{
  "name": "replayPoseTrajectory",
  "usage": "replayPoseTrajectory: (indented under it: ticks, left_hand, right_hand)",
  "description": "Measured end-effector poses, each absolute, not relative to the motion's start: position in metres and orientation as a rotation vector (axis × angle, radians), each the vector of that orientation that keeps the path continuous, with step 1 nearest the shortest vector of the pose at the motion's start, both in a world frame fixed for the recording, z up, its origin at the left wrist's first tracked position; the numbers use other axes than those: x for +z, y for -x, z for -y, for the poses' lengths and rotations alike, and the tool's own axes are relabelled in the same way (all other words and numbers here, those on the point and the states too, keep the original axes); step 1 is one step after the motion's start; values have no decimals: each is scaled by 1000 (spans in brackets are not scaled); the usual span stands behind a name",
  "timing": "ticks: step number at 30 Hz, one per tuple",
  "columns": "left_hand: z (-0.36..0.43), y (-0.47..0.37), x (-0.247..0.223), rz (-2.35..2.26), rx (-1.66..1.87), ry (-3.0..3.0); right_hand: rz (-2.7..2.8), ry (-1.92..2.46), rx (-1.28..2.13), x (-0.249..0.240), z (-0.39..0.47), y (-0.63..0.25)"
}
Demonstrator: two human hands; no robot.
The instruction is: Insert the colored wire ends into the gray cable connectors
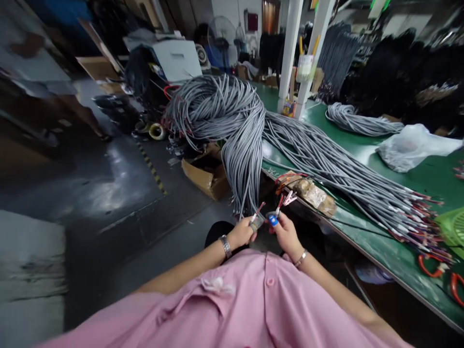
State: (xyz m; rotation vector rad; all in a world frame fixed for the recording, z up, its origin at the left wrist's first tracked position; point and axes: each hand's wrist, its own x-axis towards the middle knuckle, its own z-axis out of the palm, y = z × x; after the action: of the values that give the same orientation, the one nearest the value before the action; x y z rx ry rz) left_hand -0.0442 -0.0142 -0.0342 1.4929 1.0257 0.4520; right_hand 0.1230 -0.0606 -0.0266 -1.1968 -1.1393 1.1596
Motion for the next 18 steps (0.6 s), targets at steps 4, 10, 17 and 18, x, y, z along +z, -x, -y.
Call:
replayPoseTrajectory:
  ticks: [4,10,17,18]
  left_hand:
    - [6,51,-10,-1072,472,-1432]
    - [-1,75,22,-1021,907,-1352]
    - [2,31,-4,-748,680,-1191]
    - [2,26,-7,-734,653,-1160]
  right_hand:
    - [1248,1206,1199,-18,64,-118]
    - [1410,1181,1285,-15,74,-130]
    - [1281,1158,1458,-43,54,-124]
    - [1292,1169,1454,-44,52,-122]
